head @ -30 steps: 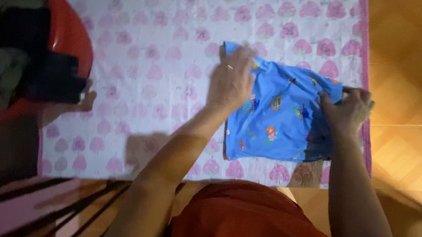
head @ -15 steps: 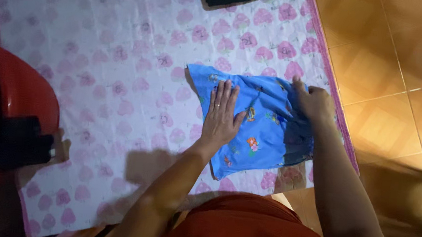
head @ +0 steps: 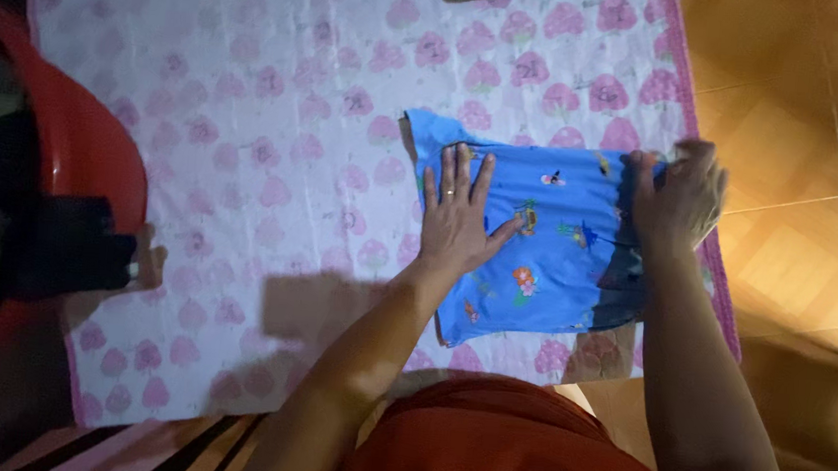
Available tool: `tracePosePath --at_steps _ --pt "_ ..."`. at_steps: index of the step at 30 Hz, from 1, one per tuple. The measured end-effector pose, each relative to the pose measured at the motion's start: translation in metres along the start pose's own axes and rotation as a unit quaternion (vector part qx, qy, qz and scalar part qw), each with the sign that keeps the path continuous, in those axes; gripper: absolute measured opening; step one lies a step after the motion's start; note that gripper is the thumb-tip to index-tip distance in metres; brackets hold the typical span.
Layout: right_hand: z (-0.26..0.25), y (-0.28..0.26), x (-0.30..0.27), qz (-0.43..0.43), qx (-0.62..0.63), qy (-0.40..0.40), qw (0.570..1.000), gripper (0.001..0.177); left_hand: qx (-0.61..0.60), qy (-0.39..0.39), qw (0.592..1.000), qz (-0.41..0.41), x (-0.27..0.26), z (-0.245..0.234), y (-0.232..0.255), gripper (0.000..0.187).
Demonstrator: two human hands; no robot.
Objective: The person folds a black garment and a blue patterned garment on a table. They smooth and align each item, fold them into compact rectangles, and place them aside on the table.
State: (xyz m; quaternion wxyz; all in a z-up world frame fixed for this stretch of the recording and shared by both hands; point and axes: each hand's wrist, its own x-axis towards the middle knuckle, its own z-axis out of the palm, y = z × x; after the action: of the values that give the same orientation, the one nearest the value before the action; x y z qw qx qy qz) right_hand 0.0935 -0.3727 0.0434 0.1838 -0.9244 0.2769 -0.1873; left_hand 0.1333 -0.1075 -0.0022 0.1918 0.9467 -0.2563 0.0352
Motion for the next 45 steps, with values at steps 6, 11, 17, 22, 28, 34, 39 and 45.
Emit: tracePosePath --at_steps 6,11,17,22,28,34,39,45 --pt "0.040 -0.051 -0.045 -0.241 0.198 -0.083 0.946 0.028 0.002 0.009 1.000 0.006 0.001 0.000 -0.002 0.080" --pt "0.063 -0.093 -0.077 -0.256 0.088 -0.199 0.942 0.066 -0.177 0.029 0.983 -0.049 0.013 -0.017 -0.032 0.050" --pt "0.047 -0.107 -0.081 -0.282 -0.036 -0.237 0.929 0.089 -0.155 0.212 0.954 -0.147 0.043 -0.023 -0.093 0.040" --pt "0.043 -0.111 -0.080 -0.278 -0.018 -0.231 0.932 0.088 -0.152 0.197 0.958 -0.144 0.072 -0.019 -0.125 0.033" --pt "0.045 -0.110 -0.082 -0.258 -0.018 -0.225 0.939 0.098 -0.229 0.077 0.962 -0.127 0.085 -0.052 -0.096 0.016" --pt "0.052 -0.101 -0.081 -0.253 0.034 -0.217 0.942 0.118 -0.222 0.025 0.971 -0.089 0.070 -0.044 -0.031 0.019" --pt "0.057 -0.094 -0.080 -0.298 -0.042 -0.201 0.932 0.104 -0.519 0.095 0.850 0.005 0.034 0.008 0.008 0.036" --pt "0.052 -0.103 -0.082 -0.261 0.003 -0.210 0.942 0.103 -0.360 0.004 0.922 -0.142 0.009 -0.023 -0.031 0.028"
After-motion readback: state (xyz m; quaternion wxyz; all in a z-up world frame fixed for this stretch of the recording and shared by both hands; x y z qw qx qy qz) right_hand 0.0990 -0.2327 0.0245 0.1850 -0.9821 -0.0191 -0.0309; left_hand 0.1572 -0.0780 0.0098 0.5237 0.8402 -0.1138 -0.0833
